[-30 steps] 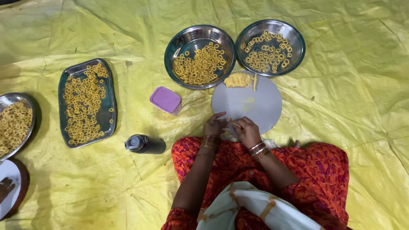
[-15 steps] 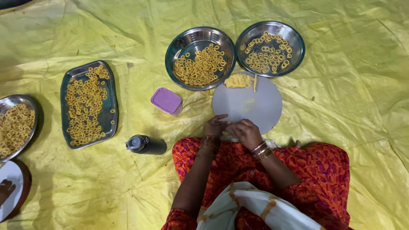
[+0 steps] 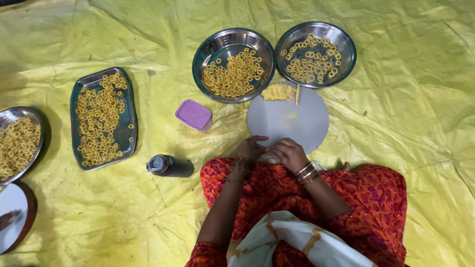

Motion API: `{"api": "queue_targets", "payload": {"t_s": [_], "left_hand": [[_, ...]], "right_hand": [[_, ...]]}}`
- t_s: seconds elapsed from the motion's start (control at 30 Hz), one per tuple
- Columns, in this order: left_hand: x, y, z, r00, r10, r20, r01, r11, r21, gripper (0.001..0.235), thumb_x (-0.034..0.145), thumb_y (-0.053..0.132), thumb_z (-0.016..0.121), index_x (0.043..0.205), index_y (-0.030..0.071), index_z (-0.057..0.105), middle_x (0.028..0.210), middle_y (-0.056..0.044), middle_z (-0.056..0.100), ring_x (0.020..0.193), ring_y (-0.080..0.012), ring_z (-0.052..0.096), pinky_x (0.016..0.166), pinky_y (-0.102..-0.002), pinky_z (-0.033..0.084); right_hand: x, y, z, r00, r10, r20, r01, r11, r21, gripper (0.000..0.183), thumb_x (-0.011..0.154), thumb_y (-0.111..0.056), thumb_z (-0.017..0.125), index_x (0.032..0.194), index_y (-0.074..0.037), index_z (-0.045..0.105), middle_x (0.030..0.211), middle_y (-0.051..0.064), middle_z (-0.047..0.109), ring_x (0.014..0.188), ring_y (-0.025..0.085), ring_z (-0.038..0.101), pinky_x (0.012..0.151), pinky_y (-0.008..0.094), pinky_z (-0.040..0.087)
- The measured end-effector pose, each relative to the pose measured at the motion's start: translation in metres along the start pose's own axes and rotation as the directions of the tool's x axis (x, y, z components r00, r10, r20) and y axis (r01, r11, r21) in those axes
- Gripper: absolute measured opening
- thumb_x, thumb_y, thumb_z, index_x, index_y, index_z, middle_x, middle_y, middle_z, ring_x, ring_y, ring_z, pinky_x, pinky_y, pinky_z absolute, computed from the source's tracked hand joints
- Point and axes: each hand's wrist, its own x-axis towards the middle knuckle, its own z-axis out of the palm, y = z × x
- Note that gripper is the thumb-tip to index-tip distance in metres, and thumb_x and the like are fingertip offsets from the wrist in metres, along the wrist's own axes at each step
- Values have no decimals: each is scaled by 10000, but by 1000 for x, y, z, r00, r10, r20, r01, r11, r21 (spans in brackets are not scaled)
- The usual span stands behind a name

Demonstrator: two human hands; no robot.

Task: The person rolls small pieces of yellow dough into thin ropes on a round board, then shapes them into rings and places them into metal bowls. The person repeats this process continuously, accumulating finished rings in the bowls.

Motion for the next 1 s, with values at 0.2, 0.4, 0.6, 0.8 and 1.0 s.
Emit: {"api": "queue_targets", "payload": {"t_s": [0.2, 0.4, 0.6, 0.8, 1.0], "left_hand": [[-5, 7, -4, 999, -49, 4, 49, 998, 49, 531, 826, 145, 859, 1309, 83, 647, 885, -119, 806, 765, -135, 739, 682, -288, 581], [4, -9, 0, 987, -117, 107, 143, 949, -280, 703, 846, 27, 780, 1475, 113, 477, 963, -156, 787, 850, -147, 742, 738, -274, 606], [2, -22, 6, 984, -146, 106, 170, 944, -281, 671, 838, -74, 685, 1478, 69, 540, 875, -110, 764, 787, -141, 718, 687, -285, 593], [-2, -23, 9, 993, -108, 55, 121, 935, -334, 668, 829, -65, 753, 1444, 64, 525, 817, -110, 735, 722, -137, 682, 641, -283, 550], [14, -23, 14, 985, 32, -167, -76, 961, -265, 589, 840, -11, 713, 1410, 52, 579, 1026, -151, 781, 902, -176, 754, 791, -301, 630]], "right_hand": [[-10, 39, 32, 769, 623, 141, -626, 693, 358, 212, 982, -105, 579, 1130, -130, 728, 984, -43, 774, 825, 139, 732, 729, 338, 628], [-19, 61, 44, 666, 539, 515, -670, 131, 730, 284, 1058, -215, 529, 1201, -35, 697, 963, 50, 741, 870, 147, 714, 830, 335, 642], [-24, 69, 46, 732, 407, 547, -679, 368, 635, 163, 995, -103, 620, 1116, -22, 693, 1004, 37, 745, 863, 100, 714, 792, 283, 604], [-9, 76, 34, 703, 320, 635, -709, 383, 591, 103, 1013, -85, 644, 1039, -31, 728, 945, 37, 757, 738, 65, 615, 707, 244, 543], [68, 126, -1, 694, 623, 361, -717, 553, 424, 109, 985, -139, 645, 1029, -70, 716, 921, 56, 761, 771, 82, 701, 736, 239, 608]]}}
